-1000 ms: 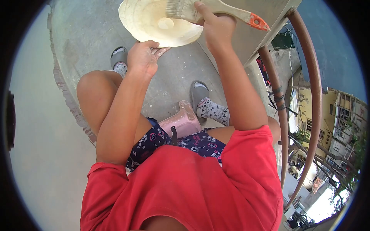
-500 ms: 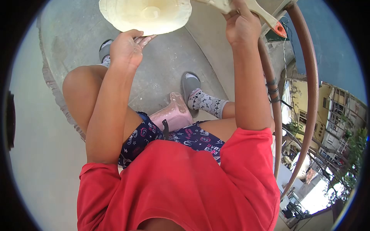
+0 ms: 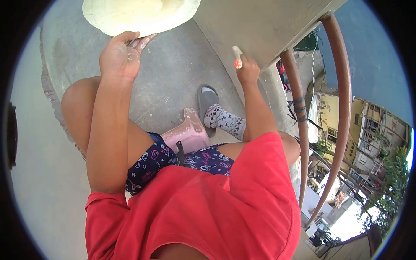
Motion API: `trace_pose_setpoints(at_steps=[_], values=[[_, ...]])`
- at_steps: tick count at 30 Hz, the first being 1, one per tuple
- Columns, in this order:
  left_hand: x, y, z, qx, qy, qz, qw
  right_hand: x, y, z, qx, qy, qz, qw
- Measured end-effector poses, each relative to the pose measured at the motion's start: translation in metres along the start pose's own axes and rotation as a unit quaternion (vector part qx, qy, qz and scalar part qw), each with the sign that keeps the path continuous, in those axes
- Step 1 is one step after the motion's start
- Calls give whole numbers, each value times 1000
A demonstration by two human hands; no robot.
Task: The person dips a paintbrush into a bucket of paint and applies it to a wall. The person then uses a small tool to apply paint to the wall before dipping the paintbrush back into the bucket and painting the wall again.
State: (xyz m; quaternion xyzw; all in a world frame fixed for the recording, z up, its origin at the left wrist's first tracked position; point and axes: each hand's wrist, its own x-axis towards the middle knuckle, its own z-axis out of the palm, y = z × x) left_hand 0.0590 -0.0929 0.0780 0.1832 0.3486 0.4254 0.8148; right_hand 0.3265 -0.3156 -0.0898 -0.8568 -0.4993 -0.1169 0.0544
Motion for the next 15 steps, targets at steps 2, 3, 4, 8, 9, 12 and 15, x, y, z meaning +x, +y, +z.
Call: trace_pose_setpoints(at_steps=[2, 3, 4, 8, 9, 12, 15], values=[[1, -1, -6, 9, -12, 6, 1000, 15, 4, -20, -5, 105, -8, 994], [1, -1, -8, 11, -4, 3, 1000, 16, 1, -27, 1, 114, -20, 993], [1, 0, -8, 9, 2, 0, 1000, 8, -4, -27, 1, 105, -20, 994], [3, 2, -9, 13, -21, 6, 1000, -14, -15, 12, 64, 93, 15, 994], [0, 2, -7, 13, -26, 9, 1000, -20, -5, 31, 20, 34, -8, 999], [-3, 10, -5, 35, -10, 17, 999, -4, 10, 23, -29, -11, 8, 999], [-6, 10, -11, 25, -17, 2, 1000, 7, 3, -31, -1, 77, -40, 996]])
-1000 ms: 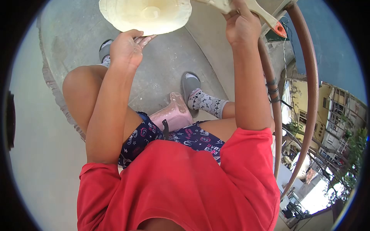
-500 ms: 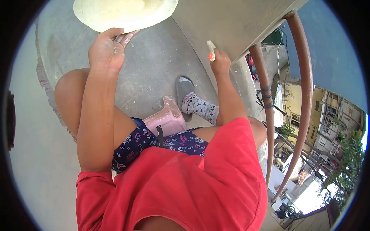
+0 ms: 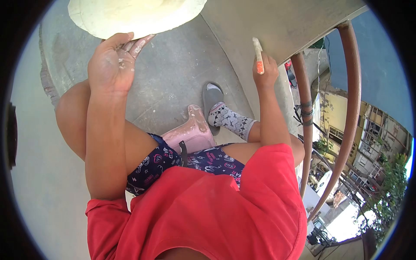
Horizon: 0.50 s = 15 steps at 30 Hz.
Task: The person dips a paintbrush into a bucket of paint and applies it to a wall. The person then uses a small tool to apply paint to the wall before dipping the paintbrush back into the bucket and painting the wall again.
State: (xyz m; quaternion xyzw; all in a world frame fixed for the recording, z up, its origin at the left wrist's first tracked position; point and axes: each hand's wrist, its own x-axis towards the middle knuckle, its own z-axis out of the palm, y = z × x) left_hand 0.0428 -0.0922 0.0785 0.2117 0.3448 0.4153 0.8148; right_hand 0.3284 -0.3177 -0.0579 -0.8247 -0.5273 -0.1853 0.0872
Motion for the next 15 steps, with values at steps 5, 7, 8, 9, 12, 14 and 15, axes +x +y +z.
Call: trace_pose_setpoints(at_steps=[5, 7, 8, 9, 12, 14, 15], values=[[2, -2, 3, -20, -22, 17, 999, -11, -26, 27, 31, -9, 2, 999], [0, -1, 3, -13, -21, 16, 1000, -33, -24, 81, 6, -73, -22, 997], [1, 0, 3, -12, -22, 16, 1000, -31, -24, 101, -24, -136, -49, 989], [-1, 0, 4, -11, -23, 24, 999, -23, -20, 103, -20, -129, -51, 990], [-2, 4, 2, -10, 13, 16, 1000, 3, -11, 93, -72, -134, 5, 988], [-1, 5, -3, -14, -28, 20, 999, 30, -13, 50, -32, -30, 0, 999], [0, 5, -1, -17, -25, 19, 999, 31, -15, 45, -33, -32, -4, 999]])
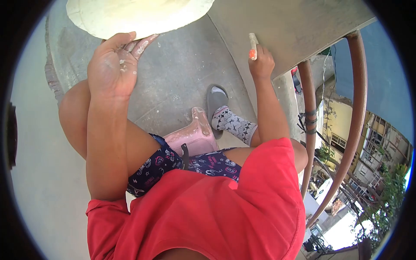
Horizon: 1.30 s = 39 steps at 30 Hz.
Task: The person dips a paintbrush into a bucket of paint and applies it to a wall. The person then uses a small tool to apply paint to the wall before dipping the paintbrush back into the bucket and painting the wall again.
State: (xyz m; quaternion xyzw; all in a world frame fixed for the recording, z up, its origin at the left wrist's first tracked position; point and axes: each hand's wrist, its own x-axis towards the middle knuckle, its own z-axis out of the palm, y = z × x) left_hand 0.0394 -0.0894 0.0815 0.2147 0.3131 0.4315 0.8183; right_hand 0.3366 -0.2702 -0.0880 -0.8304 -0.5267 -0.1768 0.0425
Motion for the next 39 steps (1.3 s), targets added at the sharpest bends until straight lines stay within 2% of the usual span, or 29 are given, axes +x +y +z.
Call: trace_pose_setpoints(at_steps=[2, 5, 6, 8, 11, 13, 14, 16, 18, 20, 21, 23, 25, 27, 29, 32, 36, 39], values=[[1, -3, 4, -3, 11, 16, 1000, -8, -8, -8, 42, 77, 27, 996], [5, -5, 7, 21, -11, 14, 1000, -50, -21, 23, 53, -47, 24, 997], [5, -6, 11, 20, -20, 23, 999, -60, -14, 40, 52, -34, 24, 998], [1, -6, 13, 23, 11, 8, 1000, -65, -10, 70, 10, -115, 13, 993], [-2, -7, 14, 35, 23, 3, 999, -25, 6, 53, -2, -67, 19, 998], [-3, -10, 13, 32, 29, -11, 999, 7, 5, 7, 28, 28, -20, 999], [1, -11, 12, 30, 8, -4, 999, 14, 3, -13, 25, 16, -18, 999], [2, -14, 11, 27, -9, -6, 1000, 16, -4, -42, 48, 107, 9, 993], [5, -14, 15, 26, -22, 3, 999, -9, -16, -36, 56, 94, 25, 994], [6, -13, 20, 27, -30, 11, 999, -50, -17, -4, 62, -11, -15, 998], [6, -14, 23, 28, -33, 17, 999, -63, -10, 8, 56, -6, -11, 998], [5, -14, 25, 22, -39, 15, 999, -78, 9, 24, -31, -92, -9, 995], [3, -13, 22, 23, -35, 10, 999, -54, 28, -9, -22, -35, -4, 999], [2, -15, 19, 8, -33, 4, 999, -28, 33, -58, -15, 65, -52, 996], [4, -13, 17, 12, -37, 4, 999, -13, 28, -98, 13, 122, -28, 992], [3, -13, 16, 23, -40, 19, 999, -21, 9, -102, 67, 162, -30, 984], [4, -12, 17, 27, -32, 25, 999, -76, -4, -19, 16, -63, -32, 997], [-1, -9, 16, 17, -22, 20, 999, -80, 19, 1, -64, -91, -34, 993]])
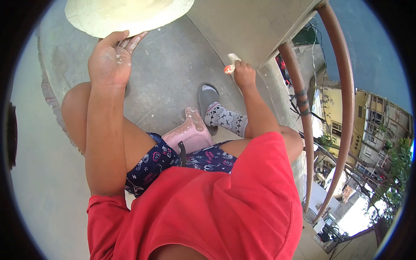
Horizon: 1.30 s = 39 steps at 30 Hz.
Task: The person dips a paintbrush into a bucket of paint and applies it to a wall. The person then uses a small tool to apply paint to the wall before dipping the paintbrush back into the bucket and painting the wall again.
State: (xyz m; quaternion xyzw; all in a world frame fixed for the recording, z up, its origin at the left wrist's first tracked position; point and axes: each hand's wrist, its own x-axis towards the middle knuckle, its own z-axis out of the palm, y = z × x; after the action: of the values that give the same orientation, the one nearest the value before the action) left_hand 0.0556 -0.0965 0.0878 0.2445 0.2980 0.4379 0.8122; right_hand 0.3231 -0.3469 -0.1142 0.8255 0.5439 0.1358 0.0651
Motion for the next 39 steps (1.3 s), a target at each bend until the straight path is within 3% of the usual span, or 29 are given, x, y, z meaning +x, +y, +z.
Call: trace_pose_setpoints(at_steps=[4, 7, 9, 11, 14, 20, 24, 26, 33, 37, 39], values=[[-1, 2, -7, -1, -1, -7, 1000, 24, 25, -85, 53, 151, 37, 986], [5, 5, -11, 8, 9, -7, 1000, 23, 3, -116, 91, 184, 86, 975], [6, 5, -8, 20, -1, 11, 1000, 9, -6, -83, 112, 172, 85, 975], [6, 4, -9, 18, -2, 7, 1000, -7, -8, -40, 73, 62, -46, 994], [0, 6, -5, 7, -14, 17, 1000, -9, 18, -22, 18, 43, -7, 999], [4, 7, -14, 9, 5, 1, 1000, -1, 20, -110, 63, 138, 75, 986], [4, 7, -9, 20, -16, 12, 1000, -15, 7, -51, 88, 118, 36, 988], [-3, 5, -6, 3, -21, 12, 1000, -18, 8, -24, 16, 1, -15, 1000], [3, 8, -17, 15, -11, 7, 1000, 1, 31, -110, 53, 146, 29, 987], [2, 11, -11, 24, -7, 8, 1000, 11, 4, -84, 88, 168, 23, 981], [-3, 14, -11, 22, 17, 4, 1000, 5, -20, -40, 118, 79, 5, 990]])
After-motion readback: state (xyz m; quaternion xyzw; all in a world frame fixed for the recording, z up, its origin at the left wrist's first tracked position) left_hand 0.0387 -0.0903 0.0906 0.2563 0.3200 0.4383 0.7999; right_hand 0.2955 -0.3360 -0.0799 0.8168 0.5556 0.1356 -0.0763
